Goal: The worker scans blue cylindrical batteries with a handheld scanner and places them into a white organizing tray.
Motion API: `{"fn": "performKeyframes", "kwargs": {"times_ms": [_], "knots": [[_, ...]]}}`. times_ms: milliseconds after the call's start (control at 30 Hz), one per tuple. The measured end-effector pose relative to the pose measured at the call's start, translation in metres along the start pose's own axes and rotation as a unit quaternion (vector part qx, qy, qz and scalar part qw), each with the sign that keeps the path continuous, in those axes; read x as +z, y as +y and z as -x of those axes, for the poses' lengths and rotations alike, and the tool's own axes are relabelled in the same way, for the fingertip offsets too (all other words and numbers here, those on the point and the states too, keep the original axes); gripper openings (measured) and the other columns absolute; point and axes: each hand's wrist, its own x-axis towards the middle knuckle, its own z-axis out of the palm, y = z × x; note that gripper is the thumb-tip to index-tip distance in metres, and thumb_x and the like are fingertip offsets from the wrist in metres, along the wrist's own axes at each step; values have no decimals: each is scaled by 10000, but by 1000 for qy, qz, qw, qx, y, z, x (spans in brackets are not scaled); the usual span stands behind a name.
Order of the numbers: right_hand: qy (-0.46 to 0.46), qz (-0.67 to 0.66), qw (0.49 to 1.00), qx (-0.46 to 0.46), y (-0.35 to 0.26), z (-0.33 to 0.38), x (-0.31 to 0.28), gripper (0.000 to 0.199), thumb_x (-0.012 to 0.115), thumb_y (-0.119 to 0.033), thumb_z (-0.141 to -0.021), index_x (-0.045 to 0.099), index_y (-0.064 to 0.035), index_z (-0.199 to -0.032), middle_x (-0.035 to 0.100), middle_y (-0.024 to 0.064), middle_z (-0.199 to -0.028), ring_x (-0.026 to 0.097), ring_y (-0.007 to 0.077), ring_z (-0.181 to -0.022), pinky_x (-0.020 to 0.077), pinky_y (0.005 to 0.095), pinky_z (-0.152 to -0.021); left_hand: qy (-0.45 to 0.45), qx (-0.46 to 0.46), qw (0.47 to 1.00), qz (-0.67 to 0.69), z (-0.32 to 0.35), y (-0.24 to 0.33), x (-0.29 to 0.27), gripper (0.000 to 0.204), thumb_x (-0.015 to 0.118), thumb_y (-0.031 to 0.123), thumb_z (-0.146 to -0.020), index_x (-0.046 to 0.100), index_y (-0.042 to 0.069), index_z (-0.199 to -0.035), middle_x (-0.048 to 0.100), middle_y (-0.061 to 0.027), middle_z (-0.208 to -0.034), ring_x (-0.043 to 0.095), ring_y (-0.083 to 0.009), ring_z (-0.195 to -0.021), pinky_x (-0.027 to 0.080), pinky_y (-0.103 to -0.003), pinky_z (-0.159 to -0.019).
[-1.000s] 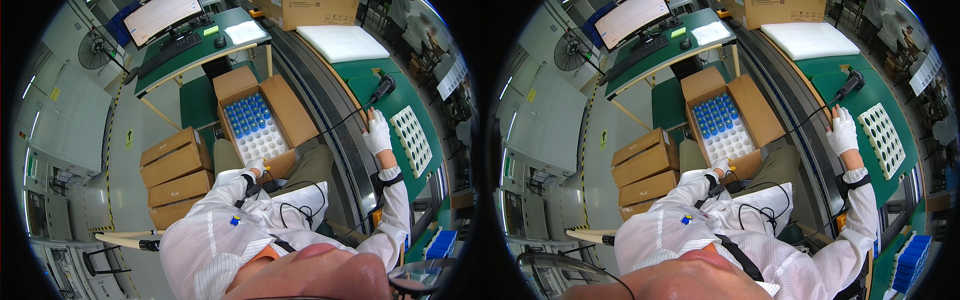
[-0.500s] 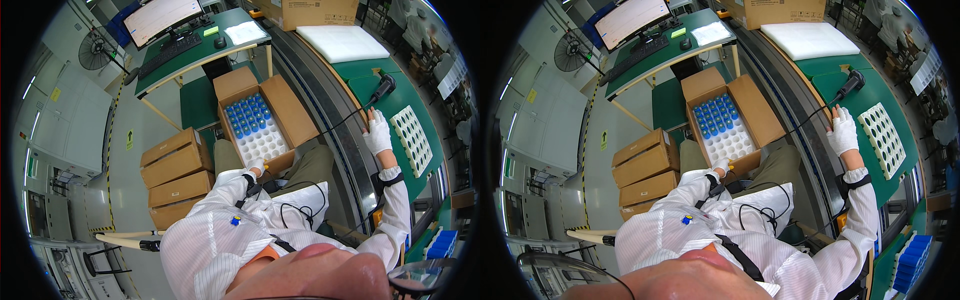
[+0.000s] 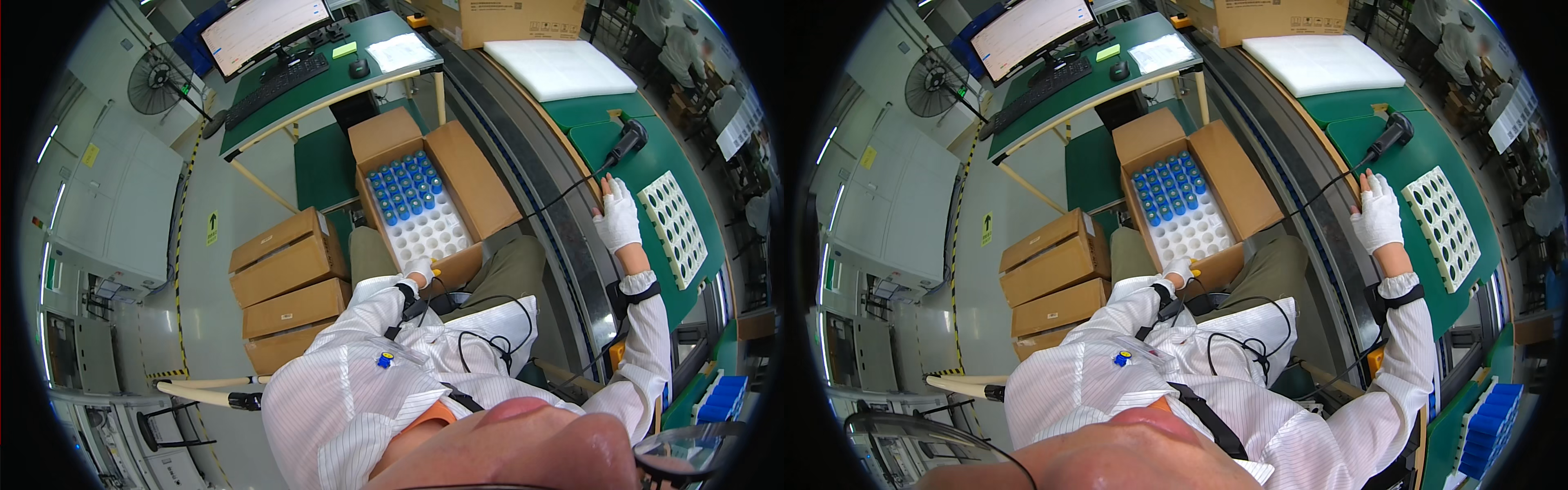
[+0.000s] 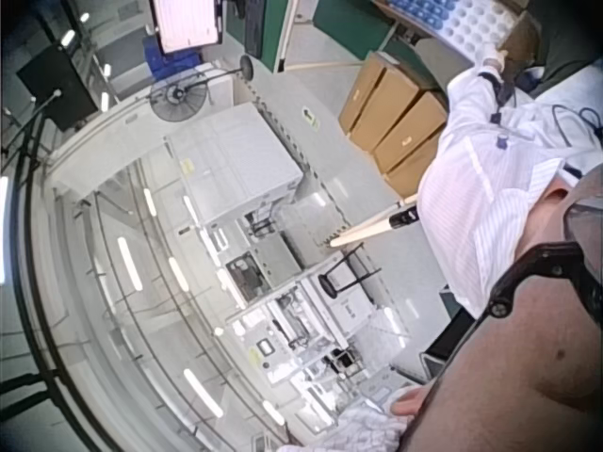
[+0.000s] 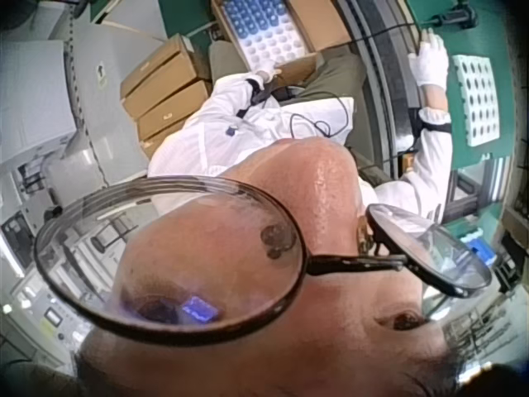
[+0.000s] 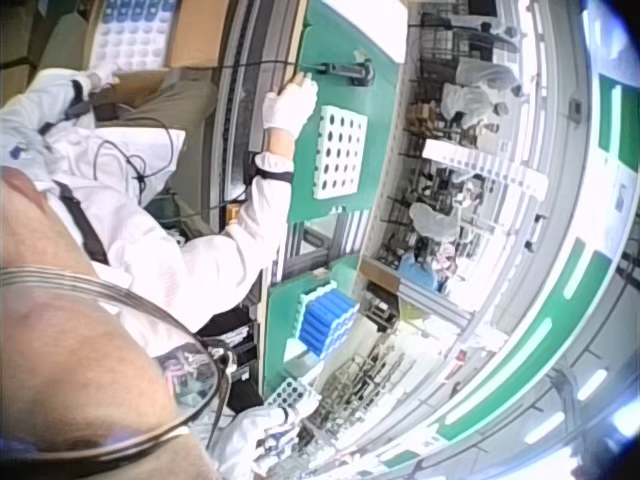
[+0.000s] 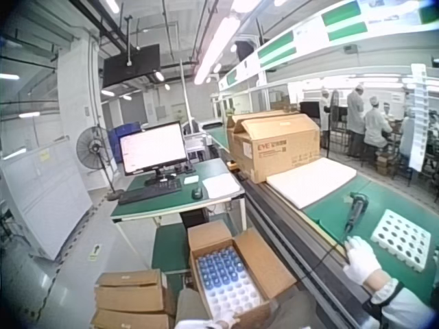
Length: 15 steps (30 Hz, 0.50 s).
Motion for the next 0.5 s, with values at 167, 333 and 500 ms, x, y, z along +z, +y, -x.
{"fn": "performKeyframes", "kwargs": {"times_ms": [167,333,500], "knots": [[-1,-9,1000,7,0,0,0,646,715,-96,-759,474,14,-1348,445,187,-1433,434,393,-1288,375,453,-1086,5,-7,1000,-7,5,7,-6,539,729,562,-739,717,158,-1095,713,-149,-1005,680,-363,-907,531,-433,-794],[-1,2,1000,3,-1,0,-2,643,714,-96,-758,477,16,-1346,444,189,-1432,434,392,-1287,377,450,-1086,1,-11,1000,5,7,7,-7,562,722,568,-746,700,156,-1129,712,-149,-1021,678,-358,-926,525,-437,-812],[0,5,1000,3,-1,0,-1,645,715,-95,-759,475,15,-1348,445,189,-1432,432,393,-1291,379,452,-1084,-3,-18,1000,-2,8,8,-8,581,717,571,-752,686,136,-1136,710,-156,-1026,675,-359,-944,520,-442,-827]]}}
